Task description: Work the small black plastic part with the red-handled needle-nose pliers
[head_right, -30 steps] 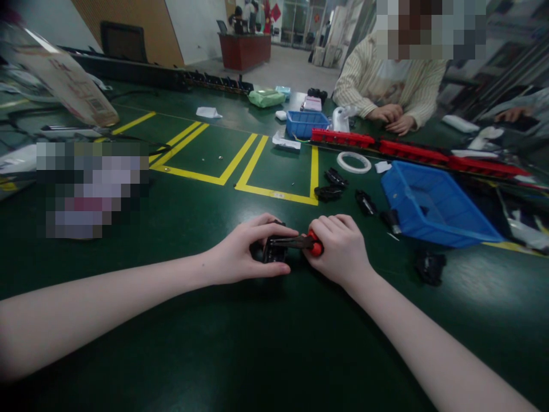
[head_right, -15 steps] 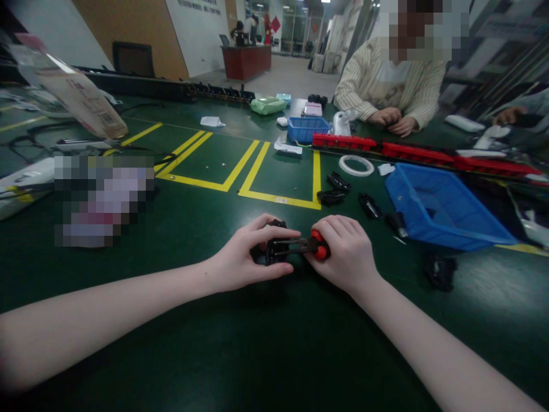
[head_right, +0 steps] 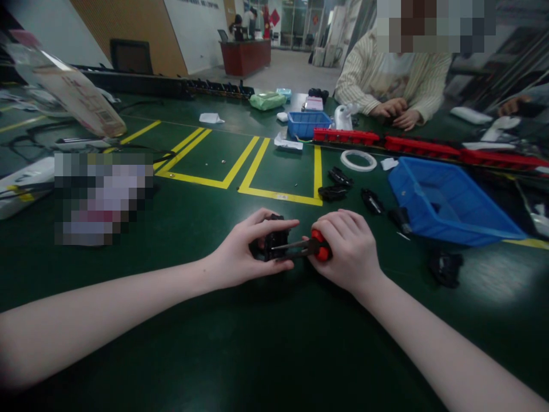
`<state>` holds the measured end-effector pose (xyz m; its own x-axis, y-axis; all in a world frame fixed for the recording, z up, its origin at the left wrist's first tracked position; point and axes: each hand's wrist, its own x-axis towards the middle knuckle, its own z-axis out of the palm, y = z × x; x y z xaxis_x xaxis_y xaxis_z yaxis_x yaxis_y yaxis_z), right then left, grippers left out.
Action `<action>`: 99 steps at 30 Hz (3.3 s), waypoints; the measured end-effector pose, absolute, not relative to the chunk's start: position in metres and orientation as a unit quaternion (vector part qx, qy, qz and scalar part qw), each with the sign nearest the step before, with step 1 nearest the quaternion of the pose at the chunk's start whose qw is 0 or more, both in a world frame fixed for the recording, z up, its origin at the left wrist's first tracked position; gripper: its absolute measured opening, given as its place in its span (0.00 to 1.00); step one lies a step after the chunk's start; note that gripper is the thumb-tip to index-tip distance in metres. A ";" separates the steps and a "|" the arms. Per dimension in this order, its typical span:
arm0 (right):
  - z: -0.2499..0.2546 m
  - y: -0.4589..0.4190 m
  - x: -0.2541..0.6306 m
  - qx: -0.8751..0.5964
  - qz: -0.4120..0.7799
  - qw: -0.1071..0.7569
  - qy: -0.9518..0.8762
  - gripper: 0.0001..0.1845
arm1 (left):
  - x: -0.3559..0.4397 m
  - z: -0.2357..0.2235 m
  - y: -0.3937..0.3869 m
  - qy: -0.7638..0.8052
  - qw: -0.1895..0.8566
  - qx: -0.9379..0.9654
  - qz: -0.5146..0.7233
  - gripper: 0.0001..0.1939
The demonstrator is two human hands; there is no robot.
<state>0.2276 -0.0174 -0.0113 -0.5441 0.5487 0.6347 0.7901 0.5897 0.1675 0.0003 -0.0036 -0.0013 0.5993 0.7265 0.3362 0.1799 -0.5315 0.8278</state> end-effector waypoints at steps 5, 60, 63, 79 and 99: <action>-0.012 -0.016 0.230 -0.415 -0.207 0.281 -0.840 0.08 | -0.001 0.000 -0.004 0.287 0.411 0.797 0.337 0.30; -0.012 -0.016 0.229 -0.425 -0.211 0.214 -0.854 0.11 | 0.002 -0.008 -0.001 0.284 0.418 0.811 0.296 0.37; -0.013 -0.016 0.228 -0.427 -0.200 0.226 -0.852 0.13 | 0.002 -0.009 0.000 0.281 0.419 0.811 0.296 0.37; -0.015 -0.013 0.228 -0.431 -0.157 0.221 -0.861 0.06 | 0.003 -0.011 0.000 0.288 0.417 0.800 0.322 0.36; -0.015 -0.011 0.228 -0.443 -0.135 0.191 -0.865 0.07 | 0.001 -0.008 -0.001 0.303 0.391 0.822 0.283 0.36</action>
<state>0.2277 -0.0108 -0.0151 -0.5343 0.7155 0.4501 0.8186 0.5707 0.0646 0.0011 -0.0011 -0.0081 0.6565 0.7191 0.2278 0.2771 -0.5109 0.8138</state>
